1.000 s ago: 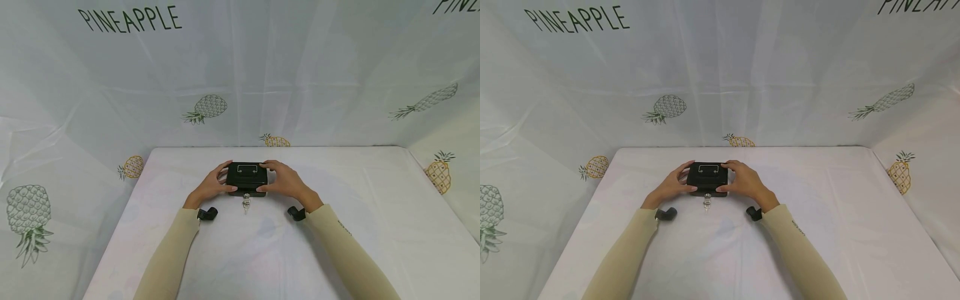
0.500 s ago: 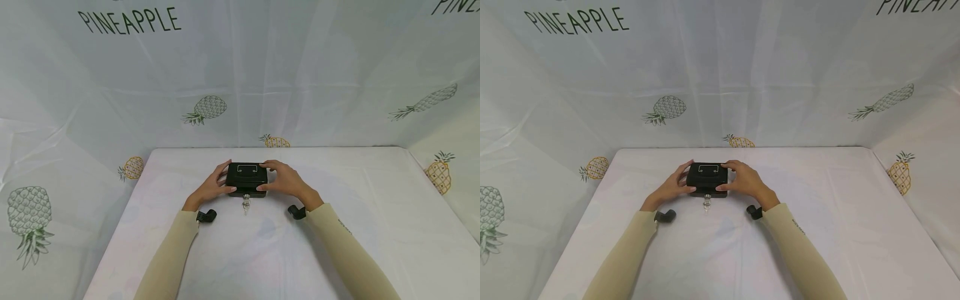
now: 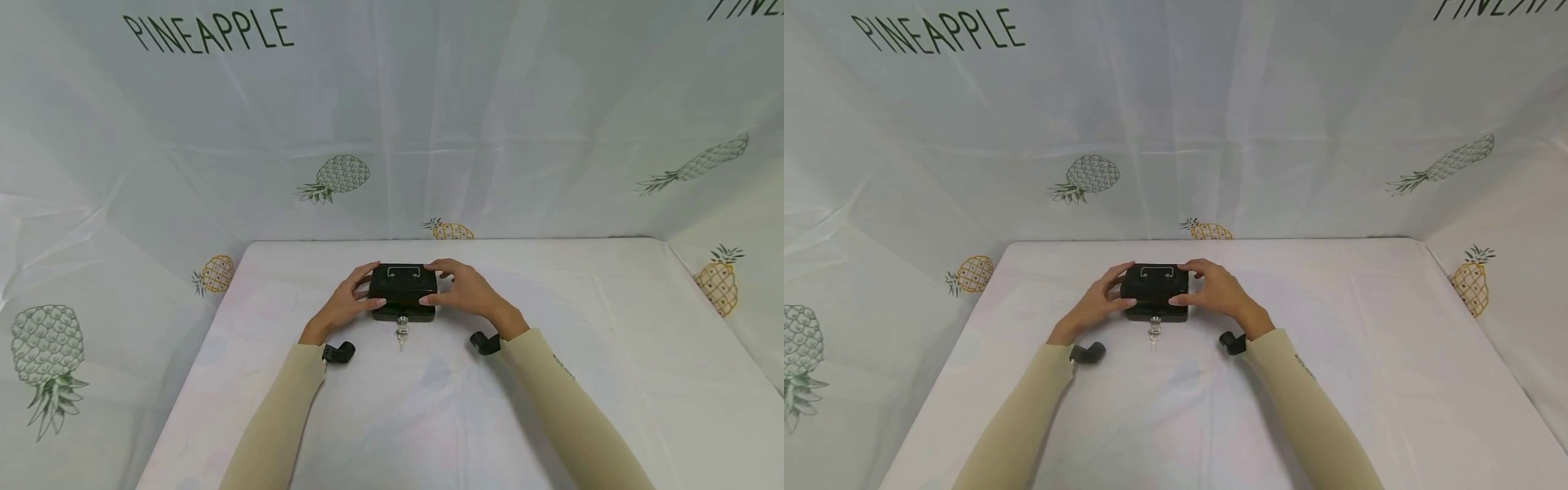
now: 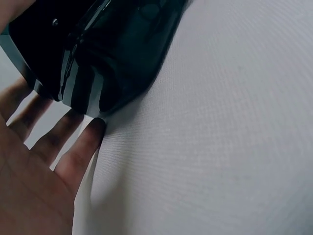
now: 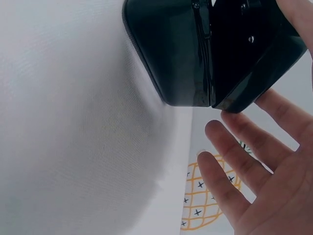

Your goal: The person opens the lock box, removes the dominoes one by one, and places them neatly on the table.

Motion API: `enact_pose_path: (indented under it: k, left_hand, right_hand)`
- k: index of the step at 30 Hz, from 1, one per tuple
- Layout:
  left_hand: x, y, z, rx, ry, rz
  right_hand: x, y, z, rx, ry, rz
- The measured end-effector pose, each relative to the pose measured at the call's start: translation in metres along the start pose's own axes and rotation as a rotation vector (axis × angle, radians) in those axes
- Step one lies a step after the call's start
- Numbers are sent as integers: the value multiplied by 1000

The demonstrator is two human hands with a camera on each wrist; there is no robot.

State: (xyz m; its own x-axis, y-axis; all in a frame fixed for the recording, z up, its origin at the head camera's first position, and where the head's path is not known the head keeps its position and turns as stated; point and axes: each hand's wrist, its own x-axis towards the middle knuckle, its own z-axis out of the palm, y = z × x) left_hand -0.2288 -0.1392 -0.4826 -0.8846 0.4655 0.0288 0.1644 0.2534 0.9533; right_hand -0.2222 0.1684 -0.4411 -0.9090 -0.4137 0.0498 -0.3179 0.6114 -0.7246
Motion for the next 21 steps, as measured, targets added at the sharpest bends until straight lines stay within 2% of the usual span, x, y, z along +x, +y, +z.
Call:
enact_pose_path:
  k: [13, 21]
  left_hand:
    - [3, 6, -1, 37, 28, -44]
    - [3, 7, -1, 24, 31, -38]
  right_hand:
    - [4, 4, -1, 79, -9, 20]
    - [5, 6, 2, 118, -5, 36]
